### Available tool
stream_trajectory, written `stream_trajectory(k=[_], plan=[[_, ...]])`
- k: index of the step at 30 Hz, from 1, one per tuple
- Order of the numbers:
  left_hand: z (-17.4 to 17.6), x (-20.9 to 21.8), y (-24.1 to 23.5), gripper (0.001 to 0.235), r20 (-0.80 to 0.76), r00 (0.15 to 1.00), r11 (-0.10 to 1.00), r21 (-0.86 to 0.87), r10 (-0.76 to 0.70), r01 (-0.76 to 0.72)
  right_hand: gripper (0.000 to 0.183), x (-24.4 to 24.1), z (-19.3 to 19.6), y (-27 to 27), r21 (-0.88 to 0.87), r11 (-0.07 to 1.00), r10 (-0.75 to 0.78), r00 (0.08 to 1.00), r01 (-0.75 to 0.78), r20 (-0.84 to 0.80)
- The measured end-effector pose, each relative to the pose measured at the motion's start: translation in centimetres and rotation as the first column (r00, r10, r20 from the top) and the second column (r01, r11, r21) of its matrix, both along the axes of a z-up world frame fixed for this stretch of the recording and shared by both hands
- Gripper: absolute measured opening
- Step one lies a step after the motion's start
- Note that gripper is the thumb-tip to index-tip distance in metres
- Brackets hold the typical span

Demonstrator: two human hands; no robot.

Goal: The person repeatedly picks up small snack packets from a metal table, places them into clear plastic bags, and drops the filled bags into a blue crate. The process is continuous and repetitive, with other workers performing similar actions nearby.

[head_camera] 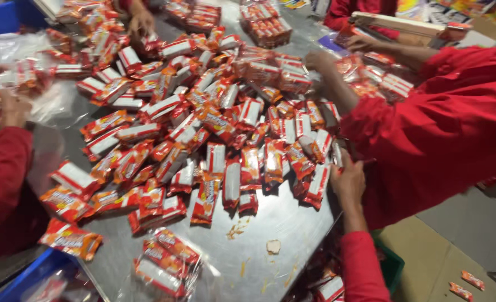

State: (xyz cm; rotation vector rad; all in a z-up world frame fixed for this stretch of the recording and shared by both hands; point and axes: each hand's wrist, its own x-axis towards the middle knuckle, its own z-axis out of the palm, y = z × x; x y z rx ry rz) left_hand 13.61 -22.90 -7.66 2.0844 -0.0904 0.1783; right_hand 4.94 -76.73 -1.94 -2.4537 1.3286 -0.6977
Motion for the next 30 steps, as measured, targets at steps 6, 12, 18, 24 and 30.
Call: stream_trajectory(k=[6,12,18,24,30], plan=[[0.1,-4.3,2.1,0.023,-0.068,0.997,0.999,0.02,-0.043,0.044,0.043,-5.5,3.4,-2.5,0.301,0.925,0.128,0.936,-0.233,0.329],[4.8,-8.9,2.6,0.042,0.113,0.975,0.981,-0.012,-0.193,0.195,0.065,-17.1,5.2,9.5,0.489,0.124,-0.23,0.454,-0.863,0.861],[8.3,-8.7,3.2,0.036,0.071,0.983,0.961,-0.208,-0.171,0.183,0.096,-16.9,3.1,30.8,0.645,-0.45,0.427,0.485,-0.618,0.763],[9.2,-10.8,4.5,0.018,0.148,0.974,0.915,-0.34,-0.174,0.215,0.074,-12.8,4.9,38.3,0.832,-0.379,0.084,0.88,-0.406,0.467],[10.0,-12.3,6.1,0.029,0.353,0.927,0.981,-0.092,-0.129,0.171,0.061,-6.5,0.1,42.1,0.757,-0.443,-0.013,0.848,-0.479,0.529]])
